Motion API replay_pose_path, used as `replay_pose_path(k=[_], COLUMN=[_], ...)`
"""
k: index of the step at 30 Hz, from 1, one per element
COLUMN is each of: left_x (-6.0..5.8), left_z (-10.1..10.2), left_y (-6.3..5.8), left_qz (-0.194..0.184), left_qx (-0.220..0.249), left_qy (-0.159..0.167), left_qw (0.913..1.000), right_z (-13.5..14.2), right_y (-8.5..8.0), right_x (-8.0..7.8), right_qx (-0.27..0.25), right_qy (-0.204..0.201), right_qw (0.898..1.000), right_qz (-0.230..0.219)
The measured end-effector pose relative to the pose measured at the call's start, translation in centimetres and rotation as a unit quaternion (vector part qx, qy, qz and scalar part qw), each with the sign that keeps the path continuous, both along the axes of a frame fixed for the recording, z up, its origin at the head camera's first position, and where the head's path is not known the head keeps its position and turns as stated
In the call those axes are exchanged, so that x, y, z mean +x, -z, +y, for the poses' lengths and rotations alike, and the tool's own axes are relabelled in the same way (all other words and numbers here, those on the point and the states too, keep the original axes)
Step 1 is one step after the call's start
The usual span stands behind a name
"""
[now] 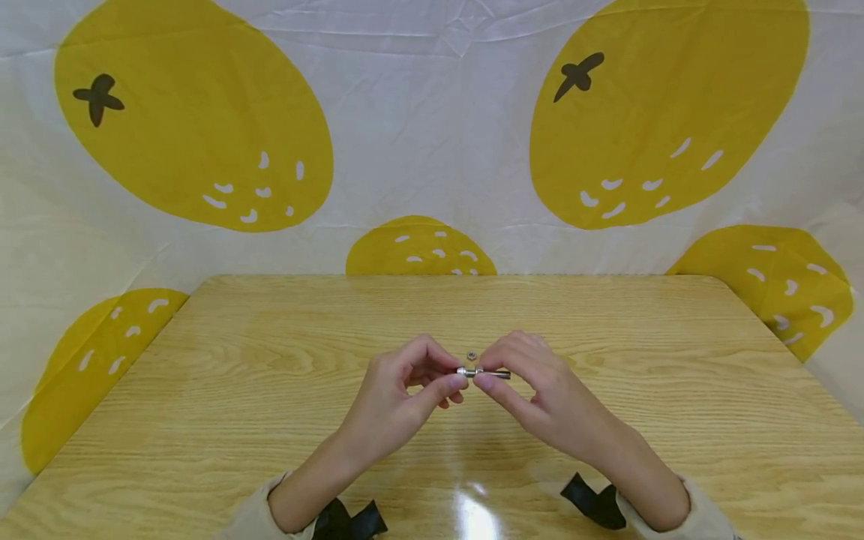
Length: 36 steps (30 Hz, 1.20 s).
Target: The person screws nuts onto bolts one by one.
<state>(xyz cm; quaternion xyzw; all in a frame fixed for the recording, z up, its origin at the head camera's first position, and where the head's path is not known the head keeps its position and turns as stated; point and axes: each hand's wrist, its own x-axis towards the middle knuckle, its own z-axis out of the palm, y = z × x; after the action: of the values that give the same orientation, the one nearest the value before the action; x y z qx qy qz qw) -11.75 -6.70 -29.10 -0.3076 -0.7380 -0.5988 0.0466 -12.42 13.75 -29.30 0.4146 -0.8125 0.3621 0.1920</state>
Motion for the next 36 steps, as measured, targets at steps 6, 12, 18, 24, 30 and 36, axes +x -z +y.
replay_pose_path(k=[6, 12, 18, 24, 30, 36], left_x=[0.03, -0.01, -0.04, -0.03, -0.02, 0.03], left_z=[-0.01, -0.09, -0.14, -0.11, -0.06, -0.05], left_y=[-0.02, -0.04, 0.00, -0.04, -0.02, -0.07], left_qz=[-0.005, -0.004, -0.003, -0.007, -0.003, -0.005], left_qx=[-0.004, -0.006, -0.006, -0.007, -0.003, -0.004], left_qy=[-0.002, -0.005, -0.003, -0.003, 0.000, 0.000], left_qw=[1.0000, 1.0000, 1.0000, 0.9999, 1.0000, 1.0000], right_z=[0.11, 0.00, -0.05, -0.01, -0.02, 0.05], right_y=[0.05, 0.01, -0.06, 0.04, 0.02, -0.12], right_x=[0.02, 0.11, 0.00, -0.09, -0.12, 0.10], right_qx=[0.002, -0.005, -0.022, -0.026, -0.020, -0.002], right_qy=[0.021, 0.011, -0.011, -0.013, -0.008, 0.008], right_qw=[1.000, 1.000, 1.000, 0.999, 1.000, 1.000], right_qz=[-0.009, -0.002, 0.015, 0.023, 0.017, -0.007])
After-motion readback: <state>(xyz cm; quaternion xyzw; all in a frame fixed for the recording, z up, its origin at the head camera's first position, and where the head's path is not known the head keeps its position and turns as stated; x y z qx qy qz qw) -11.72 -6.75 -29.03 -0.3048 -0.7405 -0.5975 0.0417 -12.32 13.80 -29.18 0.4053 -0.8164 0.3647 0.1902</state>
